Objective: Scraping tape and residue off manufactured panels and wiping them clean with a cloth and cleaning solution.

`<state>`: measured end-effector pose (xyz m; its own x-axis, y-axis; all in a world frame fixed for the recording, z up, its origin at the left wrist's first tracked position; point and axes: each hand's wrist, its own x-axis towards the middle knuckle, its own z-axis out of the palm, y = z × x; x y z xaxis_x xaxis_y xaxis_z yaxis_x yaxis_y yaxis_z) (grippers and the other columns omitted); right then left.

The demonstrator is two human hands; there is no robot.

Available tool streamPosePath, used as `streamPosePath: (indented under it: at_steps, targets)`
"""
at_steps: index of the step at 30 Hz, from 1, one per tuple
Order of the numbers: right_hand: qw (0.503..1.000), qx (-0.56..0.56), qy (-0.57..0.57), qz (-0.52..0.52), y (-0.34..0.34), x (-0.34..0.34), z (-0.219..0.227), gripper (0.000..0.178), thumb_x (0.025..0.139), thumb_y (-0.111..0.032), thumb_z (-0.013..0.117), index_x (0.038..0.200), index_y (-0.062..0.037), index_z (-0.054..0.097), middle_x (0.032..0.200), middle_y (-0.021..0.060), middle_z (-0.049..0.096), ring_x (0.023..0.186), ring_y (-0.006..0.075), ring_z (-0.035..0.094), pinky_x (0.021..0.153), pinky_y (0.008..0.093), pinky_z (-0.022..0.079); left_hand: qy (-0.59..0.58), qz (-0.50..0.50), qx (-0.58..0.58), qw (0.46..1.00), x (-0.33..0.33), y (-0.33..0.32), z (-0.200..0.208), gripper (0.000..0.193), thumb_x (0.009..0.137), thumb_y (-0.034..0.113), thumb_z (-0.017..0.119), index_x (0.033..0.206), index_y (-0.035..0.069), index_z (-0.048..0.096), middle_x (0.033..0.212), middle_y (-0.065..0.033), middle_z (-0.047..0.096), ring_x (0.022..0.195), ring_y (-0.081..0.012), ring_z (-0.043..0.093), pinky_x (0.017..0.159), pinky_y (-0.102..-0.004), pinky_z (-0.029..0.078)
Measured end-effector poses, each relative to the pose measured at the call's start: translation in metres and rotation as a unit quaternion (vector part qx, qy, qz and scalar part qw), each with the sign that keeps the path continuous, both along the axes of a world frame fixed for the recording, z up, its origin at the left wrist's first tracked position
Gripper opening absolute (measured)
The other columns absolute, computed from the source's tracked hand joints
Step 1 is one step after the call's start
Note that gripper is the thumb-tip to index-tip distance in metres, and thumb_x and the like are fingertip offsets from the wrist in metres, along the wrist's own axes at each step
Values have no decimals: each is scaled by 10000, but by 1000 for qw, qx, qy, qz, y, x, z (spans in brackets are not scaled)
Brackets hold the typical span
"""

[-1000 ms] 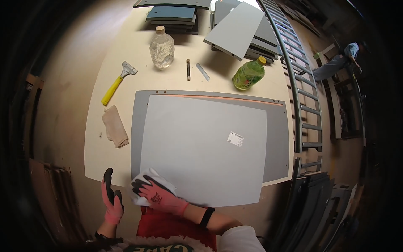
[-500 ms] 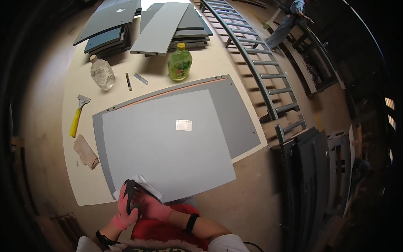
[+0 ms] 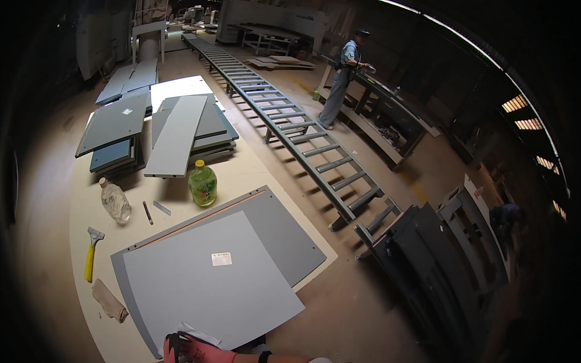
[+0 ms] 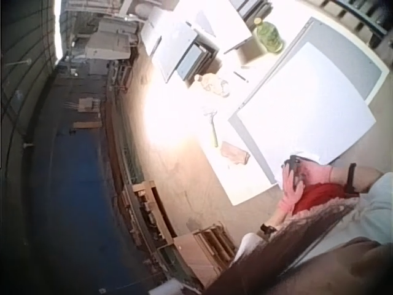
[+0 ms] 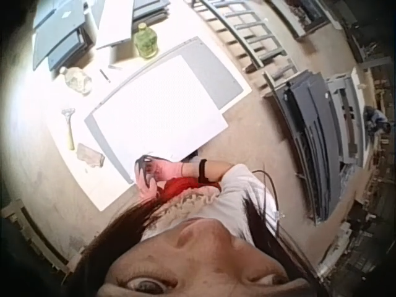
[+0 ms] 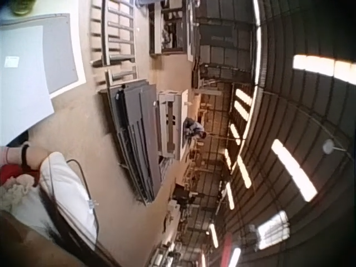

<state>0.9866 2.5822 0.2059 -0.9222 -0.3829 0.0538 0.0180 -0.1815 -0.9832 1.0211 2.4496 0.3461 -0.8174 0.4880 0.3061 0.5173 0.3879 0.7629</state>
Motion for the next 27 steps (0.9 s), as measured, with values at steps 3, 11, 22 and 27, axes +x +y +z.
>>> streamPosePath:
  at_steps: [3,11,22,27]
  targets:
    - [882,422,186,101,47,27,90,608,844,-368,524,1341,-57,365,1452,178,241,1368,297,192,1122,451,115,1,-52,19,998,-14,-3,23,494,817,87,510,1282,-38,404,1297,-279,419,1211,-415,410,1004,-443,358]
    - [738,655,133,-95,108,-124,108,689,787,-348,611,1335,-23,347,1375,179,331,1330,296,258,1097,444,160,-42,-41,49,997,-8,12,16,525,709,28,491,1227,-50,476,1287,-244,446,1238,-419,365,1038,-441,303]
    - [770,594,226,-59,75,-91,119,604,809,-335,575,1287,-3,412,1415,163,320,1336,307,251,1110,463,145,-6,-67,48,997,-9,14,21,517,761,59,518,1261,-47,443,1301,-252,430,1221,-426,382,1032,-451,310]
    - [808,517,277,-48,34,5,96,437,893,-287,444,1263,-55,446,1362,121,384,1287,263,300,1093,437,184,-47,-65,51,995,-13,12,14,504,784,72,522,1269,-34,436,1302,-252,431,1214,-436,386,1020,-468,322]
